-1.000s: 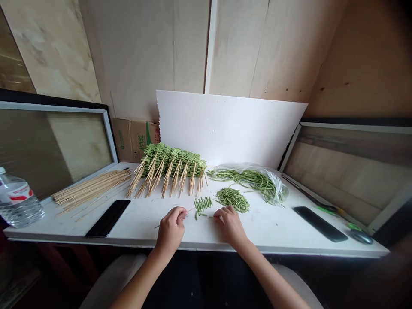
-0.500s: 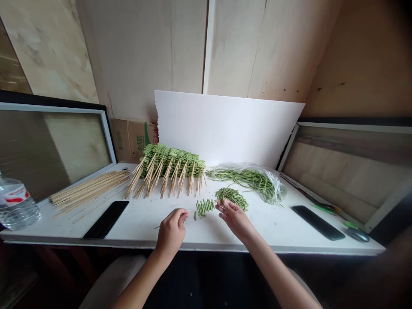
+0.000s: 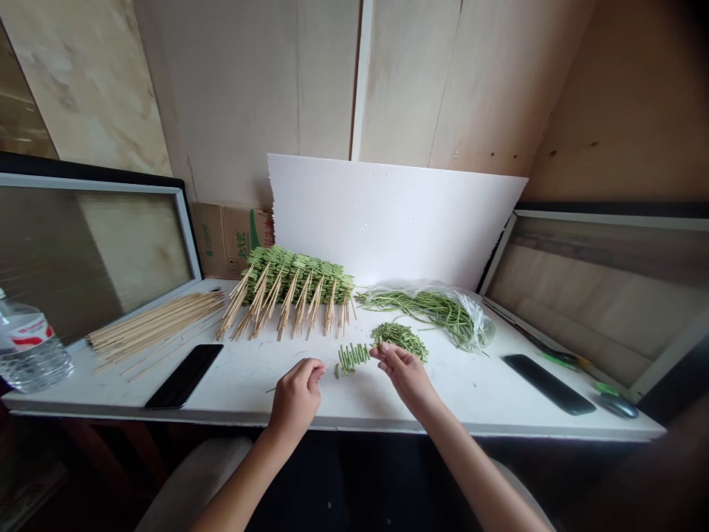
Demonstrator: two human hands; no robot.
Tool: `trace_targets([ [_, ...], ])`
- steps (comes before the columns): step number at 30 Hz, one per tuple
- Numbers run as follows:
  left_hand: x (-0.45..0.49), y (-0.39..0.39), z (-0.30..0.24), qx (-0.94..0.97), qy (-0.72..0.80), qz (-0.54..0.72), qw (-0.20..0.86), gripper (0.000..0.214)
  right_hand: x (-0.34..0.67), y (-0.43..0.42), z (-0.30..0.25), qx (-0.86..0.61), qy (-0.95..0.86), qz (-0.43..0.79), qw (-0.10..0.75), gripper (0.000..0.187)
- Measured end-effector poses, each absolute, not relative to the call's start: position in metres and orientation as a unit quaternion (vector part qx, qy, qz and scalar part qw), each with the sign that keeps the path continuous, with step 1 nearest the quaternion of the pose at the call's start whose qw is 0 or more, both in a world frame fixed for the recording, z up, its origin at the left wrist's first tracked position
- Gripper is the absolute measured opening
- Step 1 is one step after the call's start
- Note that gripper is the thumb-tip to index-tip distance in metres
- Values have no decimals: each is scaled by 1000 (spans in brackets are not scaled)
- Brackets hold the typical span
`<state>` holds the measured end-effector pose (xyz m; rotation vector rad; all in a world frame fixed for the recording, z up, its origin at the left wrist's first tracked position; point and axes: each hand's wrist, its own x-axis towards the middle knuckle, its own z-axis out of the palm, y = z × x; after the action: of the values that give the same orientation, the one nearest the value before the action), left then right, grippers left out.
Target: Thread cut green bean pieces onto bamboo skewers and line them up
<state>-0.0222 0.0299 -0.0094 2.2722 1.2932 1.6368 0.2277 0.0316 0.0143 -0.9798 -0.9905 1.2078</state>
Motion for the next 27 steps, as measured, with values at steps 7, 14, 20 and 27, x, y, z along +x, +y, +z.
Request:
trace_targets([
  [7, -22, 29, -10, 736, 417, 532, 29, 21, 225, 30, 18, -438, -464, 487, 596, 44],
  [14, -22, 29, -11, 737, 423, 526, 33, 21, 223, 27, 23, -432, -455, 499, 597, 40],
  [20, -23, 28, -10, 736, 424, 526, 25, 22, 224, 28, 19, -433, -448, 484, 615, 37],
  [27, -22, 26, -8, 740, 417, 527, 20, 25, 227, 25, 17, -472, -492, 403, 610, 36],
])
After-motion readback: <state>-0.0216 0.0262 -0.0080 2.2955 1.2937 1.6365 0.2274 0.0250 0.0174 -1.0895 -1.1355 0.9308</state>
